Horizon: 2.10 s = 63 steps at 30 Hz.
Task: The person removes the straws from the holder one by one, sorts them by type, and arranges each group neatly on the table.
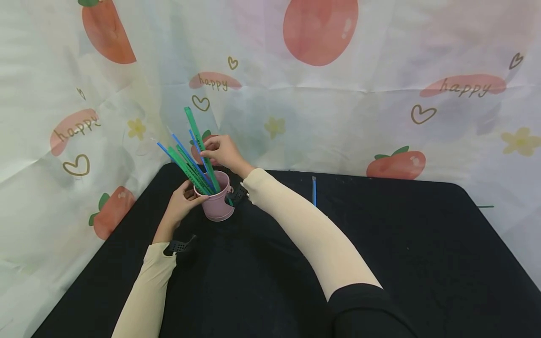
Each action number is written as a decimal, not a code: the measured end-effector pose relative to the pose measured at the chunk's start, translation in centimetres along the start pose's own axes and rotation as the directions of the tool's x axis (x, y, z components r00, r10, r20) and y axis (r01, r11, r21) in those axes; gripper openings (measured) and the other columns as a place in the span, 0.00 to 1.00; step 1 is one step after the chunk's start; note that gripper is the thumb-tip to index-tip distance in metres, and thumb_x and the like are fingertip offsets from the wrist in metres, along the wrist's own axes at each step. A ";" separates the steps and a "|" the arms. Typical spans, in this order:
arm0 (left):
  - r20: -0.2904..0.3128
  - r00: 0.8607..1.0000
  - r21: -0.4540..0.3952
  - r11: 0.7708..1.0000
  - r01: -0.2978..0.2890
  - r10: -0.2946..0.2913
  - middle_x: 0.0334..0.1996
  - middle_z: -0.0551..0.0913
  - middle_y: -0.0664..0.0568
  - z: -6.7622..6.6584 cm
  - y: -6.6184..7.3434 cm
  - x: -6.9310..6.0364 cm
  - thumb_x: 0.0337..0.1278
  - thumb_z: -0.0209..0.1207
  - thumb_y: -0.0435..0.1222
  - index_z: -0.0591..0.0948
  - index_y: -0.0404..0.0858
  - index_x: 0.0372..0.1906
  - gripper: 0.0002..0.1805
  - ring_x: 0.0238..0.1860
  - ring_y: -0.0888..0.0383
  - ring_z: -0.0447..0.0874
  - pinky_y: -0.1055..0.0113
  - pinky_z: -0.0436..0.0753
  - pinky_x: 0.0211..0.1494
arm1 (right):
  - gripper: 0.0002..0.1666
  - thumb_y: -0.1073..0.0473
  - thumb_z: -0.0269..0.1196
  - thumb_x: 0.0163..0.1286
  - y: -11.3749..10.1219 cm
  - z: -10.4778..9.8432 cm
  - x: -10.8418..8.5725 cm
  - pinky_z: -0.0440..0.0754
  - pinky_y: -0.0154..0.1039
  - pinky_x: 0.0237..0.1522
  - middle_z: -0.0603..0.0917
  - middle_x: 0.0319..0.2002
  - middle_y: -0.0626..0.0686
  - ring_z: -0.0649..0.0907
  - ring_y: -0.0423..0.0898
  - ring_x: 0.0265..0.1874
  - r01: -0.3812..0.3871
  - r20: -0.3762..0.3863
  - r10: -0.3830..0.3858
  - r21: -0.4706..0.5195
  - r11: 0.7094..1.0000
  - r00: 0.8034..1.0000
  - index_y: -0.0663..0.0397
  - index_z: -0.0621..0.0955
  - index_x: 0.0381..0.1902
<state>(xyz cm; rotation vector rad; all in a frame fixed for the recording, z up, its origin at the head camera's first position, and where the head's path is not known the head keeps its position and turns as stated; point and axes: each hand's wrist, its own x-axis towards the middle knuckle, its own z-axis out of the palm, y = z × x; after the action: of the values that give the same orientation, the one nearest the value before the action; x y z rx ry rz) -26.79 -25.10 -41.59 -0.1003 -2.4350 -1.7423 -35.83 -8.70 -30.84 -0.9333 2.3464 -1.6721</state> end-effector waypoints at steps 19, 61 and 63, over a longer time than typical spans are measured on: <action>-0.003 1.000 -0.006 1.000 -0.008 0.008 0.65 0.67 0.38 0.1 0.0 0.0 0.55 0.64 0.36 0.61 0.36 0.68 0.37 0.66 0.43 0.67 0.52 0.71 0.67 | 0.16 0.64 0.63 0.62 -4.2 -3.0 -0.6 0.85 0.37 0.40 0.85 0.41 0.63 0.84 0.42 0.31 -0.004 -0.037 0.006 0.041 0.999 0.999 0.66 0.81 0.47; -0.004 0.999 0.002 0.999 -0.046 0.046 0.62 0.69 0.36 0.0 -0.4 -0.1 0.54 0.64 0.40 0.62 0.33 0.67 0.37 0.64 0.42 0.70 0.50 0.71 0.66 | 0.13 0.66 0.63 0.62 0.0 -12.9 -10.9 0.86 0.38 0.37 0.86 0.31 0.50 0.84 0.34 0.29 -0.066 -0.014 0.064 -0.117 0.991 0.998 0.70 0.81 0.43; -0.017 0.997 0.002 0.997 -0.080 0.080 0.60 0.71 0.35 0.1 -0.4 -0.2 0.52 0.65 0.43 0.64 0.33 0.65 0.38 0.62 0.43 0.72 0.52 0.74 0.64 | 0.13 0.66 0.63 0.63 0.2 -13.2 -11.6 0.86 0.37 0.37 0.86 0.31 0.50 0.84 0.34 0.29 -0.080 -0.008 0.079 -0.123 0.989 0.997 0.70 0.81 0.43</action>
<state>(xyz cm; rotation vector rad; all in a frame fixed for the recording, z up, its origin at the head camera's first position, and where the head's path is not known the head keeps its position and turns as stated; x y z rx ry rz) -26.68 -25.17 -42.06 -0.1798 -2.3855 -1.7011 -32.20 8.39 -28.87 -0.8444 2.4778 -1.5159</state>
